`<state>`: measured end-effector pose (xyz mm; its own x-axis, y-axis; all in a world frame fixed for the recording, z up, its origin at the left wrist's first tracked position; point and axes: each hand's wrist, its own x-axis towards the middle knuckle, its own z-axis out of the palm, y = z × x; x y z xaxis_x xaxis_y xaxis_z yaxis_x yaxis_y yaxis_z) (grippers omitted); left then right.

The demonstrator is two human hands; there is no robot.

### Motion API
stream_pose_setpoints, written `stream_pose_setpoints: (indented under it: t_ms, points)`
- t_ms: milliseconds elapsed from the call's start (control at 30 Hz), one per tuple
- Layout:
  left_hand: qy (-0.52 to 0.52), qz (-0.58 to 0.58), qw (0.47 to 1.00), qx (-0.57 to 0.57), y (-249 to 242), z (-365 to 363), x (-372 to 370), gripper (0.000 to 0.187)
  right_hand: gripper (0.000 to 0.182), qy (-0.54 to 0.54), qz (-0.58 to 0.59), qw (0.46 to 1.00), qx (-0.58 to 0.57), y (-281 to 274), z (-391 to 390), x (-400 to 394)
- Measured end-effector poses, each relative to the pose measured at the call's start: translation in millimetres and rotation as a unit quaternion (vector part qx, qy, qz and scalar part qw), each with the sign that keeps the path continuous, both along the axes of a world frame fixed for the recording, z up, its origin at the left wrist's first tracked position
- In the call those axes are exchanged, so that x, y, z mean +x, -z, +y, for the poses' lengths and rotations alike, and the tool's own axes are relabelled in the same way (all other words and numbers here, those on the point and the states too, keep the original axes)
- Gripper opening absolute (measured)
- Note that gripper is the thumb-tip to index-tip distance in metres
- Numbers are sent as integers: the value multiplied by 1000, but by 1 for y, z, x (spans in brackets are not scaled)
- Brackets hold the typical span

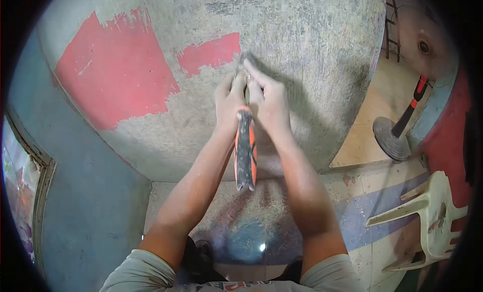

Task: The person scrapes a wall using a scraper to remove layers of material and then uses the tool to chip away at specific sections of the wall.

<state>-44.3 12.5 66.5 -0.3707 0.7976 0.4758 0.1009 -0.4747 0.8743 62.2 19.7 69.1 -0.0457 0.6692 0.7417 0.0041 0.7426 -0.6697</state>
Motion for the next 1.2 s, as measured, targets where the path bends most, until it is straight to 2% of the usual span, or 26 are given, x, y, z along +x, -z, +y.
stream_pose_setpoints:
  t_ms: [100, 200, 233, 333, 433, 500, 567, 600, 700, 733, 767, 800, 833, 867, 900, 967, 1033, 1067, 1133, 1200]
  points:
    - [20, -60, 998, -10, 10, -16, 1, 23, 39, -2, -8, 998, -57, 16, -13, -9]
    - [1, 41, 996, 82, -9, 8, -12, 25, 38, 32, 48, 995, 83, 5, 13, -20]
    - [-7, 81, 991, 106, -18, 6, -12, 25, 38, 23, 50, 996, 69, -5, 14, -20]
    - [17, -11, 999, 44, -41, -9, 3, 26, 39, 11, 30, 999, 7, -30, -1, -11]
    - [-8, 20, 1000, 14, 2, -1, -10, 26, 40, 31, 21, 997, 62, 8, 4, -14]
    - [-2, -3, 1000, 25, 8, -14, -3, 25, 41, 1, 10, 1000, -17, 25, -3, -17]
    - [-8, -14, 999, 39, 17, -5, -5, 25, 40, -1, 13, 999, -46, 23, -3, -16]
    - [-13, -5, 996, 89, 6, 1, -3, 26, 40, 3, 20, 1000, -22, 10, 1, -16]
    - [13, 20, 996, 82, -49, 3, -3, 27, 39, 11, 30, 999, 30, -32, 11, -14]
    - [21, -13, 998, 60, -62, 0, 0, 28, 39, 13, 33, 998, 44, -43, 11, -13]
    - [13, -8, 997, 77, -58, 2, 2, 28, 40, 15, 36, 997, 60, -51, 11, -13]
    - [5, -2, 996, 95, -48, 4, 3, 27, 40, -17, 43, 999, 16, -45, 12, -12]
    - [-1, 6, 994, 112, -34, 5, 3, 27, 40, -8, 43, 999, 30, -24, 14, -14]
    - [-52, 72, 992, 89, -13, 0, 1, 28, 40, 1, 44, 998, 45, 3, 18, -15]
    - [-42, 54, 995, 70, 9, -7, 0, 28, 41, 10, 44, 997, 61, 23, 16, -15]
    - [-20, 13, 999, 37, 19, -15, 0, 30, 42, 22, -37, 998, -41, 41, -2, -13]
    - [2, -38, 999, 3, 13, -20, 2, 32, 43, 24, -12, 1000, -11, 26, -3, -16]
    - [-8, 1, 998, 67, 7, -6, -3, 32, 42, 23, 4, 1000, 15, 12, 4, -18]
    - [1, 15, 998, 59, -37, -3, -6, 31, 42, 15, 13, 999, 28, -24, 7, -18]
    - [4, 7, 998, 60, -49, -6, -4, 29, 42, -12, 42, 999, 20, -38, 13, -21]
